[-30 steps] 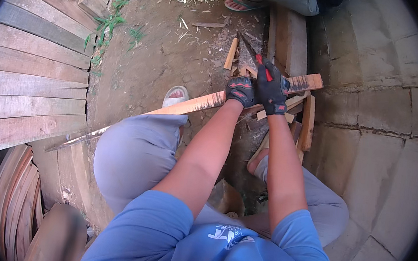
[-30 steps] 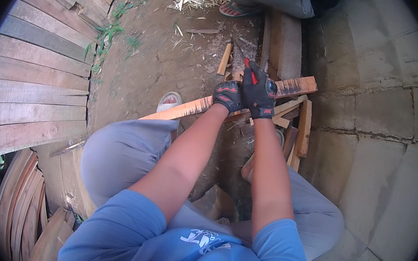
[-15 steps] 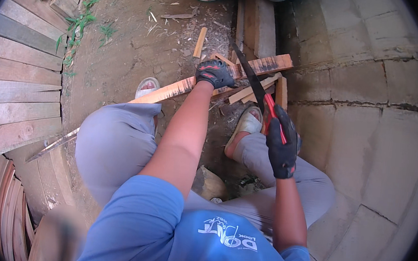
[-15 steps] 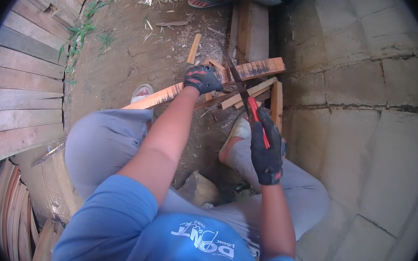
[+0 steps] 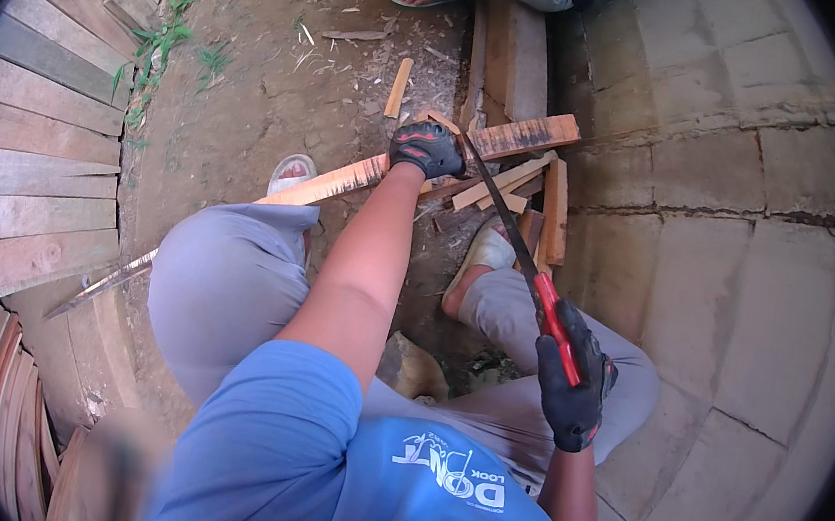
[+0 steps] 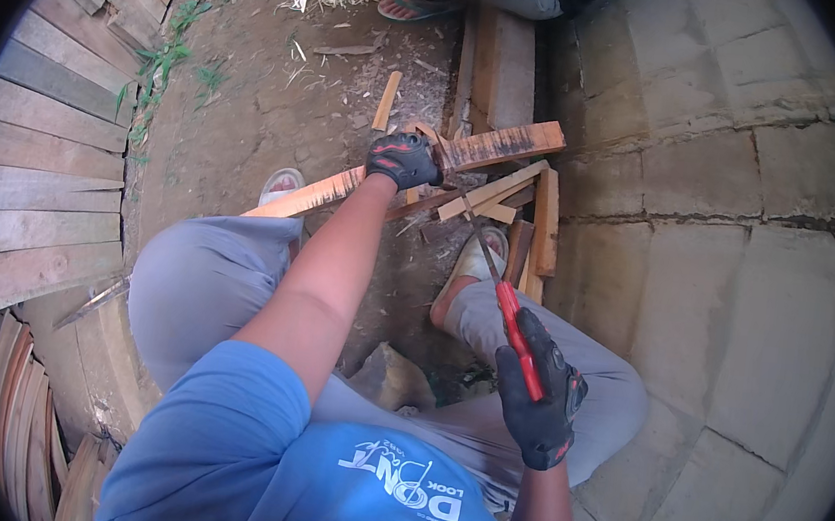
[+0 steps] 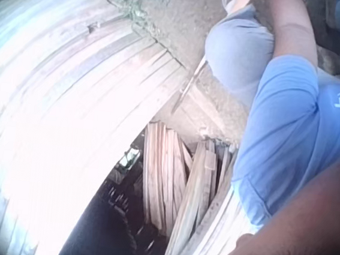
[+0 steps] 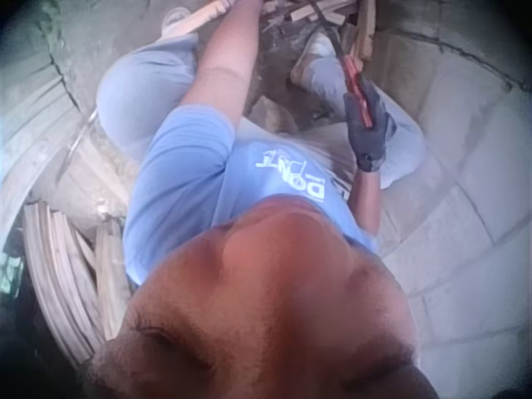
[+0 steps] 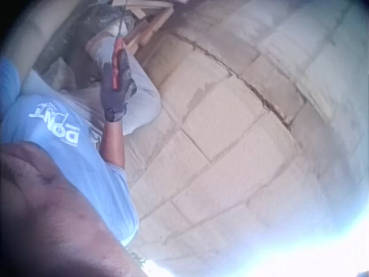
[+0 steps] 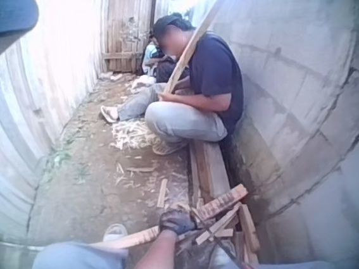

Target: The person uses a red-handled axe to split thin wooden planks into smaller strips. They hold the wood with their left hand and strike it with the axe in their right hand, repeating the process on multiple pieces.

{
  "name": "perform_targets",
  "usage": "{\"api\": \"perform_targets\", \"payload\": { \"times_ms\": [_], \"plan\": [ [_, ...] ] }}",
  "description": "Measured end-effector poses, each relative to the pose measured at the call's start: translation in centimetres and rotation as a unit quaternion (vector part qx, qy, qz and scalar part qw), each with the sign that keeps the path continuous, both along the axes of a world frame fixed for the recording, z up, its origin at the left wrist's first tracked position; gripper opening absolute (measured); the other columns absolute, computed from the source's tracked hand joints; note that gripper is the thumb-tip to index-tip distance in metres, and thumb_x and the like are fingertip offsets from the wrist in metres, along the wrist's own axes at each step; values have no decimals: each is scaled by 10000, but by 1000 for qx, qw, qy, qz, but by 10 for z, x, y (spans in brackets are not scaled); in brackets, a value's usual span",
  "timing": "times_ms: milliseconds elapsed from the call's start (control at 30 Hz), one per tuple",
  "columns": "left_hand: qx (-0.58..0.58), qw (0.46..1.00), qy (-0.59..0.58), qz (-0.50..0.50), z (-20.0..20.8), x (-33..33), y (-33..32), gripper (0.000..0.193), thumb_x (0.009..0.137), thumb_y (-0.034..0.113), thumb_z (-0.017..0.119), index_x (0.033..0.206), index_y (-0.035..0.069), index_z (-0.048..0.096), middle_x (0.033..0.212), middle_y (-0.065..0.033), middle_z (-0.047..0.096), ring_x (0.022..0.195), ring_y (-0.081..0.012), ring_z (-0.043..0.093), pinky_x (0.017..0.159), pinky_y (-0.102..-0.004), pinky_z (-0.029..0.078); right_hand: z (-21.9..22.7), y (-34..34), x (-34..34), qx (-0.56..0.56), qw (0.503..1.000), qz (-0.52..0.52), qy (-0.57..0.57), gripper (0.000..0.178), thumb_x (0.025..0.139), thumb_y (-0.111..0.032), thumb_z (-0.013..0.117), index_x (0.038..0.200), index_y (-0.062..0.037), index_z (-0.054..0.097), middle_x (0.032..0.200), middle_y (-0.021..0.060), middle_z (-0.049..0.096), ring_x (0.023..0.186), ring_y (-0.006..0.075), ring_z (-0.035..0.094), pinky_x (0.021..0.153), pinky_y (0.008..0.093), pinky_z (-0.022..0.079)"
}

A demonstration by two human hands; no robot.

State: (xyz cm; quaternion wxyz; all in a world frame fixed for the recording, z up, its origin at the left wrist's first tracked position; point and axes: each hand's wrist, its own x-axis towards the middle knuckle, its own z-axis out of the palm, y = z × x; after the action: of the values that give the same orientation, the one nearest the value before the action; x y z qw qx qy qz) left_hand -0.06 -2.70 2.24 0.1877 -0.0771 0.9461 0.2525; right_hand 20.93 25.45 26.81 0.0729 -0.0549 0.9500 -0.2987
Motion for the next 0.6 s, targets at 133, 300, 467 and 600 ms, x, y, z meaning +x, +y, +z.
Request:
{"api": "perform_targets", "payload": {
  "times_ms": [133, 300, 467, 600],
  "plan": [
    [3, 1000, -4, 4, -2, 1, 4, 704, 776, 614, 768, 1274, 117, 796, 1301, -176, 773, 1200, -349, 745, 1028, -455, 599, -20, -21, -31, -22, 999, -33, -11, 382, 1005, -171, 739, 1374, -69, 738, 1257, 185, 788, 1117, 322, 781, 984, 404, 584],
    [14, 999, -6, 28, -19, -1, 3, 734, 757, 578, 775, 1340, 131, 766, 1367, -185, 741, 1265, -352, 715, 1068, -458, 579, -30, -35, -83, -41, 998, -35, 46, 342, 1006, -173, 749, 1329, -62, 768, 1218, 182, 802, 1090, 288, 790, 968, 387, 583],
    [2, 1000, -21, 22, -4, 1, 3, 729, 794, 609, 773, 1345, 132, 759, 1371, -193, 738, 1259, -362, 717, 1065, -473, 579, -32, -39, -92, -72, 993, 30, 86, 317, 1013, -185, 741, 1303, -64, 783, 1197, 178, 806, 1049, 304, 799, 930, 395, 600],
    [0, 999, 15, 42, -7, -11, 2, 707, 786, 586, 812, 1317, 121, 766, 1356, -199, 742, 1238, -362, 727, 1055, -475, 583, -79, -73, -109, -6, 988, 94, 122, 311, 1020, -198, 720, 1296, -67, 777, 1206, 204, 791, 1045, 355, 789, 921, 422, 611]
  ]
}}
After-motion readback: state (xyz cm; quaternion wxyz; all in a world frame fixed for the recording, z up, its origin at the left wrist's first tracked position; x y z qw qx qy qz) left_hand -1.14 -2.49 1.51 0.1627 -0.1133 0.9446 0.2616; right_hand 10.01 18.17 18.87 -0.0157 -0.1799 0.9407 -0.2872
